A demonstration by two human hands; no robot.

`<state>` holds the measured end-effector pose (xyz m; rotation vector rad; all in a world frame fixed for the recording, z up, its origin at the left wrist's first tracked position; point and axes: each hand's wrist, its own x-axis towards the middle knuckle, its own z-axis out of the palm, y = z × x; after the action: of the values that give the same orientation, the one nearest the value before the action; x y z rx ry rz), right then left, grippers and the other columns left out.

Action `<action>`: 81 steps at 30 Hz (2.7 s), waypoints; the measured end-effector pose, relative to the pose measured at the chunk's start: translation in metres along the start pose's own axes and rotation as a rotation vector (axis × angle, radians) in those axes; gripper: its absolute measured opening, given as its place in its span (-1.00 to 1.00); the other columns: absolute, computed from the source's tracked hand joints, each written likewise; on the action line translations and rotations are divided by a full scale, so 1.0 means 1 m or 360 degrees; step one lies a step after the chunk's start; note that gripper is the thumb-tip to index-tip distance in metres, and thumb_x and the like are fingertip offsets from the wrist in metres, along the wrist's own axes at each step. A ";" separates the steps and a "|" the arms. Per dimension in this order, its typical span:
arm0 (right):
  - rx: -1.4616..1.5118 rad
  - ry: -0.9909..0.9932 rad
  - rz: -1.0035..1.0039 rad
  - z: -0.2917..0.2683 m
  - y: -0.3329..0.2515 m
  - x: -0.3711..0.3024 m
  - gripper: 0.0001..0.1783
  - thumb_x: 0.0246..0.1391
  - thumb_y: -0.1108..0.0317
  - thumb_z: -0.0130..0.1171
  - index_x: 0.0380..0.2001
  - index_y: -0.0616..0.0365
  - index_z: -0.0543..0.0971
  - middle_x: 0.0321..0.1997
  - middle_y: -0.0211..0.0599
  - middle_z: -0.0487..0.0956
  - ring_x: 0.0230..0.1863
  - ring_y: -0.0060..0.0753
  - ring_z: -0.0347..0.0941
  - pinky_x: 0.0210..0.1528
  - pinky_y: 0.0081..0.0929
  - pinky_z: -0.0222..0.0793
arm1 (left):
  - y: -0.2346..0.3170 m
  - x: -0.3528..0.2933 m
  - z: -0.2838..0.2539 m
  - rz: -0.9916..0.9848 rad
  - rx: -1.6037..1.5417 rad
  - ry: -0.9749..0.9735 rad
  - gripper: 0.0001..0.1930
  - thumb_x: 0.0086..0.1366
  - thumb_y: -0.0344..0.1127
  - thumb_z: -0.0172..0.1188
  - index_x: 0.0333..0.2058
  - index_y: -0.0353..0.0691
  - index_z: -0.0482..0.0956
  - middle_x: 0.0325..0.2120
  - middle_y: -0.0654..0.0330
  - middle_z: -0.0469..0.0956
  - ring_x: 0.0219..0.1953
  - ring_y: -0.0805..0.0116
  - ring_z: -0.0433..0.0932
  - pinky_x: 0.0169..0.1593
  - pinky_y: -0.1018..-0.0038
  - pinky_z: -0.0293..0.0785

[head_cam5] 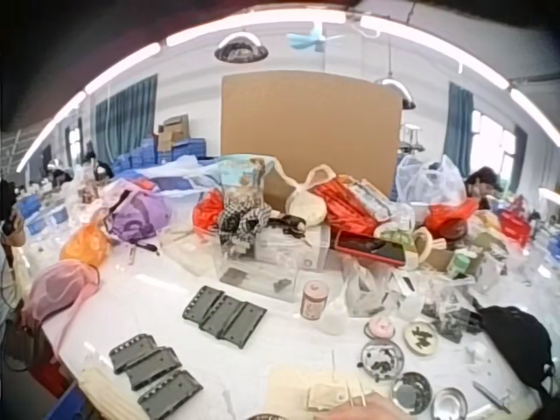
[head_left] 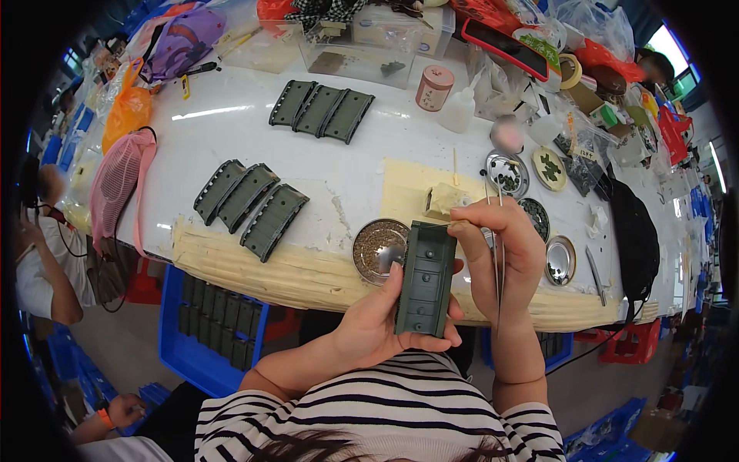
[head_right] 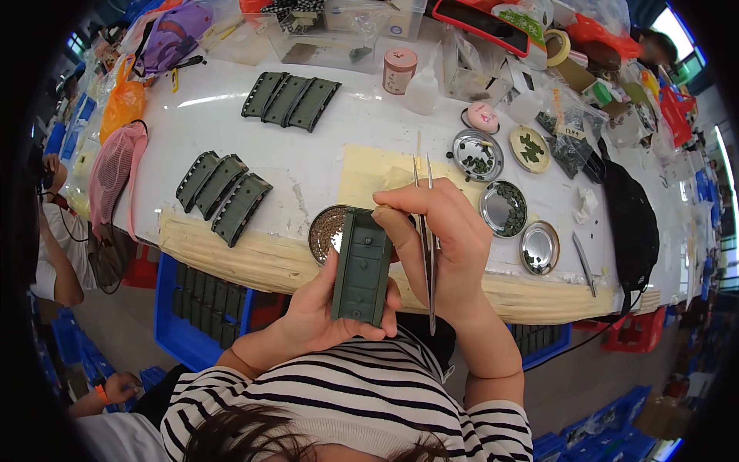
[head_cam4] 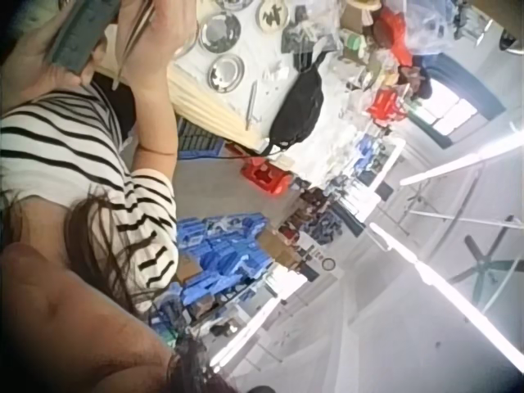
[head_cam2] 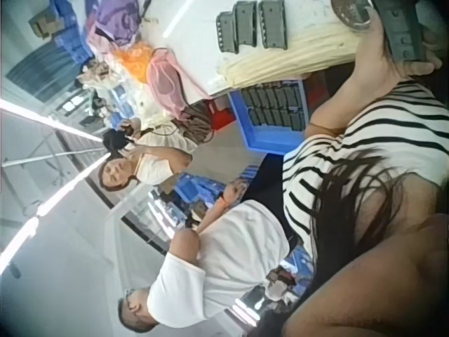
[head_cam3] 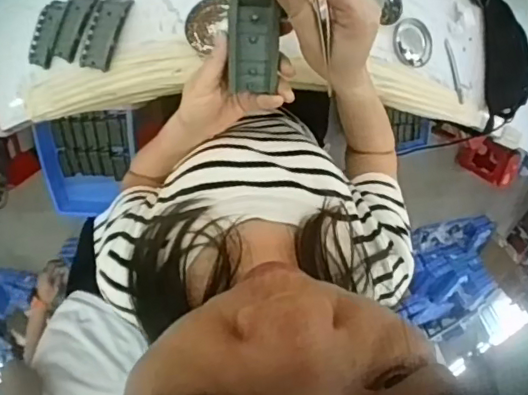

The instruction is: The person is assembling and detailing small plastic model tank hulls at a factory workbench.

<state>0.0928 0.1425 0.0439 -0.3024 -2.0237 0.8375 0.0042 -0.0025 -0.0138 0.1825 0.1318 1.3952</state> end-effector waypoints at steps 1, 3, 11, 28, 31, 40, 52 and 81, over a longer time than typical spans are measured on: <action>-0.0014 -0.0007 -0.0012 0.000 0.000 0.000 -0.81 -0.09 0.61 0.27 -0.33 0.21 0.59 -0.53 -0.29 0.49 -0.56 -0.49 0.39 -0.57 -0.61 0.27 | 0.000 0.000 0.000 0.0000 0.0003 -0.0001 -0.30 0.40 0.20 -0.52 0.30 -0.20 -0.06 -0.08 -0.02 0.42 -0.09 0.10 0.55 0.00 0.32 0.56; -0.0042 -0.0021 -0.0034 -0.001 0.000 0.000 -0.81 -0.09 0.61 0.28 -0.33 0.21 0.59 -0.53 -0.29 0.49 -0.55 -0.48 0.39 -0.55 -0.61 0.28 | 0.000 0.000 0.000 -0.0005 0.0017 0.0011 -0.30 0.40 0.21 -0.52 0.30 -0.20 -0.06 -0.08 -0.02 0.42 -0.09 0.09 0.55 0.00 0.32 0.56; 0.0176 0.0094 0.0270 -0.005 0.002 -0.006 -0.86 -0.05 0.59 0.25 -0.36 0.23 0.58 -0.48 -0.30 0.53 -0.46 -0.49 0.42 -0.39 -0.58 0.31 | 0.002 0.000 0.001 0.0011 0.0052 0.0005 -0.29 0.40 0.21 -0.51 0.31 -0.22 -0.07 -0.09 -0.01 0.44 -0.09 0.10 0.55 -0.01 0.31 0.55; -0.0693 -0.0023 0.0246 -0.028 0.027 -0.007 -0.64 -0.02 0.33 0.29 -0.13 0.22 0.54 -0.31 -0.13 0.55 -0.36 -0.21 0.47 -0.29 -0.47 0.38 | 0.015 -0.014 0.021 0.0509 0.0957 0.0621 -0.38 0.11 -0.13 0.37 -0.02 -0.36 0.24 -0.15 -0.14 0.47 -0.37 0.20 0.63 -0.29 0.44 0.60; -0.0386 0.0023 0.0370 -0.051 0.023 -0.017 -0.51 0.18 0.03 0.01 -0.09 0.28 0.50 -0.23 -0.11 0.56 -0.22 -0.30 0.48 -0.11 -0.43 0.35 | 0.017 -0.020 0.008 0.0377 0.1043 0.0413 -0.44 0.26 -0.35 0.19 0.13 -0.28 0.10 -0.09 -0.13 0.47 -0.22 0.24 0.61 -0.09 0.34 0.56; -0.0530 0.0078 0.0812 -0.105 0.035 -0.043 -0.69 -0.01 0.53 0.24 -0.13 0.29 0.53 -0.39 -0.25 0.63 -0.27 -0.57 0.51 -0.13 -0.60 0.35 | 0.011 -0.006 0.024 0.0195 0.0761 0.0516 -0.55 0.41 -0.37 -0.09 0.23 -0.23 0.06 -0.09 -0.12 0.48 -0.11 0.19 0.57 0.00 0.32 0.53; -0.0527 0.0084 0.1032 -0.124 0.057 -0.047 -0.77 0.14 0.33 0.15 -0.39 0.33 0.58 -0.54 -0.28 0.55 -0.53 -0.63 0.34 -0.44 -0.65 0.22 | 0.007 -0.003 0.028 0.0194 0.0785 0.0584 -0.56 0.40 -0.38 -0.06 0.21 -0.24 0.12 -0.08 -0.09 0.48 -0.09 0.20 0.57 0.02 0.34 0.52; 0.0210 -0.0235 0.0009 -0.055 -0.002 -0.038 -0.81 -0.04 0.42 0.19 -0.31 0.19 0.66 -0.46 -0.37 0.54 -0.36 -0.36 0.35 -0.21 -0.47 0.27 | 0.001 0.011 0.022 0.0226 0.0870 0.0416 -0.61 0.47 -0.13 -0.27 -0.03 -0.36 0.33 -0.03 -0.03 0.40 -0.11 0.28 0.55 -0.03 0.31 0.56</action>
<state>0.1595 0.1461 0.0400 -0.1763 -2.0919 1.0180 0.0097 0.0070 0.0075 0.4688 0.7318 1.4950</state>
